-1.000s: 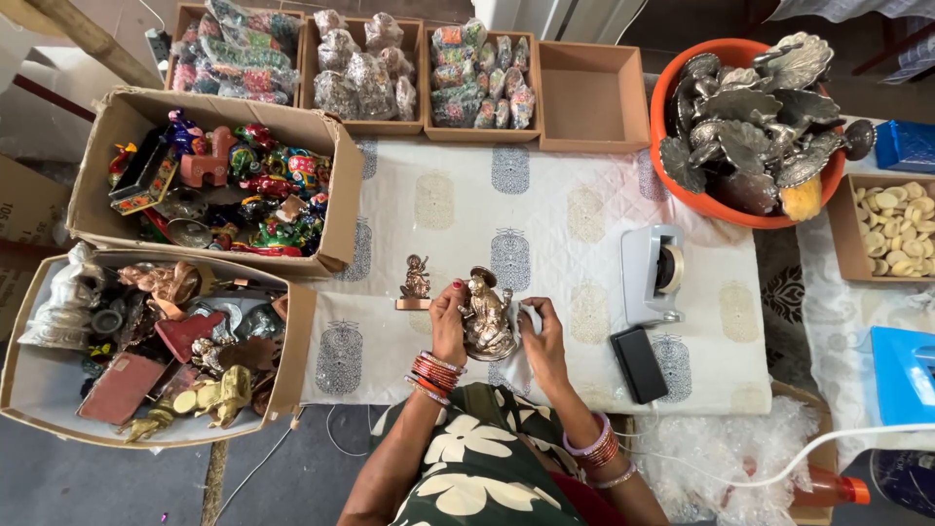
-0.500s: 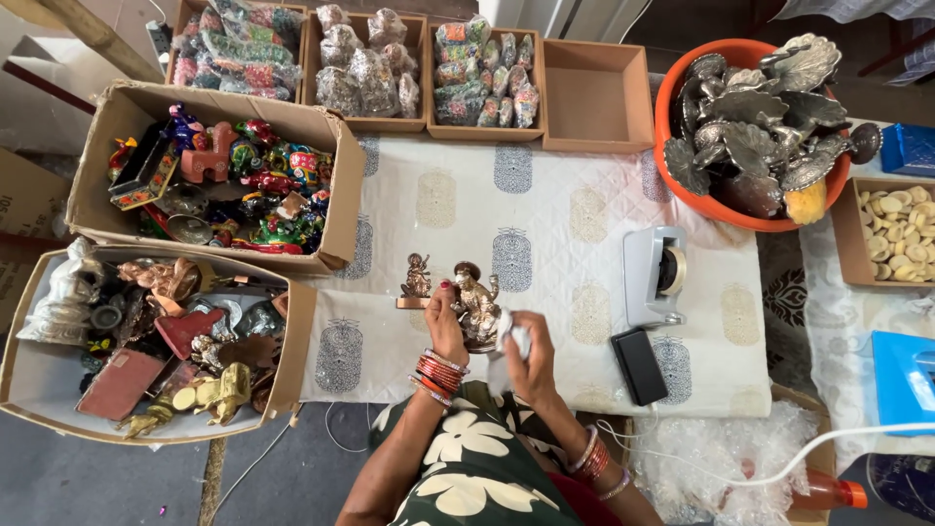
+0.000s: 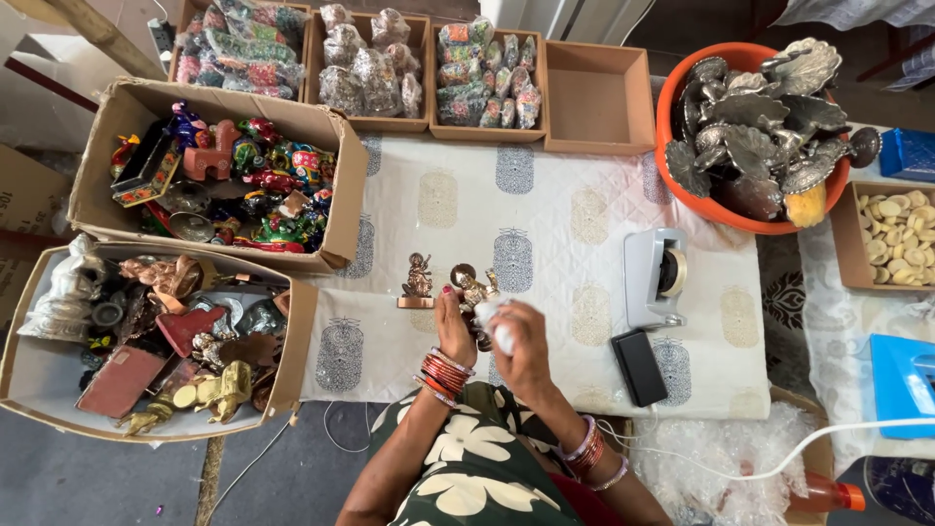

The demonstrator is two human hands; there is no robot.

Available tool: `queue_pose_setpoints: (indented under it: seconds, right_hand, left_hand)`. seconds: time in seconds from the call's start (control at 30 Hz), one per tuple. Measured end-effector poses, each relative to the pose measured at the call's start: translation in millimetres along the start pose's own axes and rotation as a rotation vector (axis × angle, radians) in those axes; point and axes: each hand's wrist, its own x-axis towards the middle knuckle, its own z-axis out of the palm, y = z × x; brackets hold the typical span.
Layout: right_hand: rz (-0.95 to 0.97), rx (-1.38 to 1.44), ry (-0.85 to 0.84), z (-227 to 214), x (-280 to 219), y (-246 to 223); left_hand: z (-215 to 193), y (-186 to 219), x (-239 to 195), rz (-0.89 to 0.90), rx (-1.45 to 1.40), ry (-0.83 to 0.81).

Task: The person wipes a small figurine, wraps it in bubble wrap, and secures it with tape, then selects another figurine from a box.

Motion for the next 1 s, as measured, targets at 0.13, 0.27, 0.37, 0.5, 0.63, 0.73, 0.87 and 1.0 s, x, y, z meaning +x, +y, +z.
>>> queue_pose_setpoints:
  seconds: [0.13, 0.27, 0.37, 0.5, 0.63, 0.73, 0.87, 1.0]
  right_hand:
    - [0.657, 0.152, -0.135, -17, 27, -20]
    - [-0.069, -0.129, -0.132, -1, -5, -18]
    - [-0.188, -0.175, -0.191, 8, -23, 6]
    - [0.21, 0.071, -0.09, -19, 19, -3]
    - [0.574, 0.227, -0.187, -17, 15, 4]
    - [-0.015, -0.035, -0.11, 1, -13, 1]
    - [-0.102, -0.066, -0.168, 1, -13, 4]
    - [0.535, 0.31, -0.049, -9, 2, 31]
  left_hand:
    - [21, 40, -7, -0.243, -0.055, 0.105]
    - [12, 31, 2, -0.337, -0.198, 0.112]
    - [30, 84, -7, -0.385, -0.229, 0.068]
    - [24, 51, -4, -0.398, -0.314, 0.114]
    - [28, 50, -3, -0.353, -0.389, 0.062]
    - [32, 59, -1, -0.461, -0.414, 0.111]
    - [31, 68, -4, -0.464, -0.306, 0.095]
    - [30, 64, -4, -0.384, -0.411, 0.039]
